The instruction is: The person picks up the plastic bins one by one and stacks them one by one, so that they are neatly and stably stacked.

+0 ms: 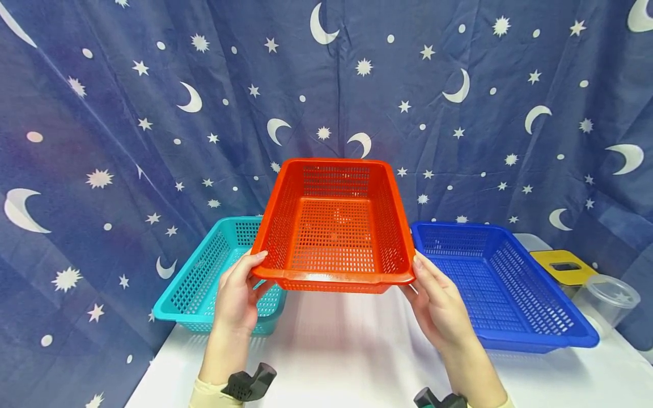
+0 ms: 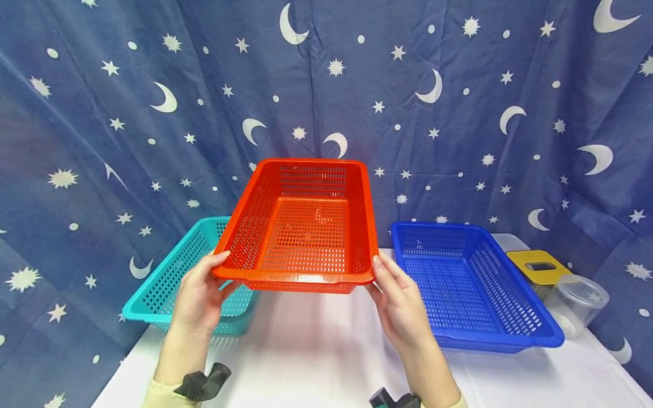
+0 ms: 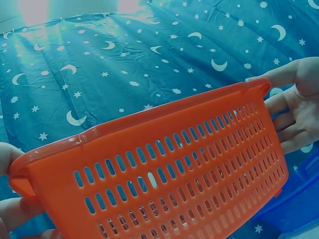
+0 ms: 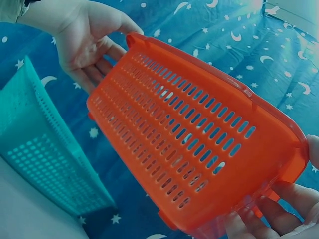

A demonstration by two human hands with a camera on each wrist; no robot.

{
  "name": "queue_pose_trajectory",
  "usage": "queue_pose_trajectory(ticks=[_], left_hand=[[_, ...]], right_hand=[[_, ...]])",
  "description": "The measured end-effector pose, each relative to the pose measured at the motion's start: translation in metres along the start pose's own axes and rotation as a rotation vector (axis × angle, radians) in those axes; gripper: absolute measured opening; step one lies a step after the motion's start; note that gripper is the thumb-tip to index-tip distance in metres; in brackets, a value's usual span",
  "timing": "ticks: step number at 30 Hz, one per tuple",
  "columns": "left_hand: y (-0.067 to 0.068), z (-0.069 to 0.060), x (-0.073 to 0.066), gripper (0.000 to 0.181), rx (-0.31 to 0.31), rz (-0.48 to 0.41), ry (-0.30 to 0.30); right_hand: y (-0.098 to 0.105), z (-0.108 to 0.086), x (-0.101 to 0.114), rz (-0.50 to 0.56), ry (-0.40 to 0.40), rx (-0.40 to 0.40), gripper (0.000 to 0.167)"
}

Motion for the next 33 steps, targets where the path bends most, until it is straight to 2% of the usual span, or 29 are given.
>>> queue_pose_trajectory(ticks=[16,23,33], left_hand=[[0.0016,-0.0009,-0.0025,0.037,-0.005,0.039,-0.001],[0.0045,-0.0003,-0.0029,0.041,-0.031,0.041,0.008],[0.0039,-0.0024,-0.0048,0.032,-0.026,0.034,0.004]], right_hand=[[-0.0024,0.0004,-0.0004,-0.016,-0.002,0.012,0.048],[-0.0043,0.001,-0.0012,-0.03,-0.006,0.02,0.049],[-0.0036,-0.0001,-0.0027,-0.044,-0.018,0.016,0.049]])
Point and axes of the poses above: each hand's wrist, its own z-axis towards the middle knuckle, its own y-axis out of the back of the hand, x = y × z, the point moved 10 cm from there along z, towards the middle knuckle, and after that the axes turned 5 degrees about y, right-handed, at the moved point
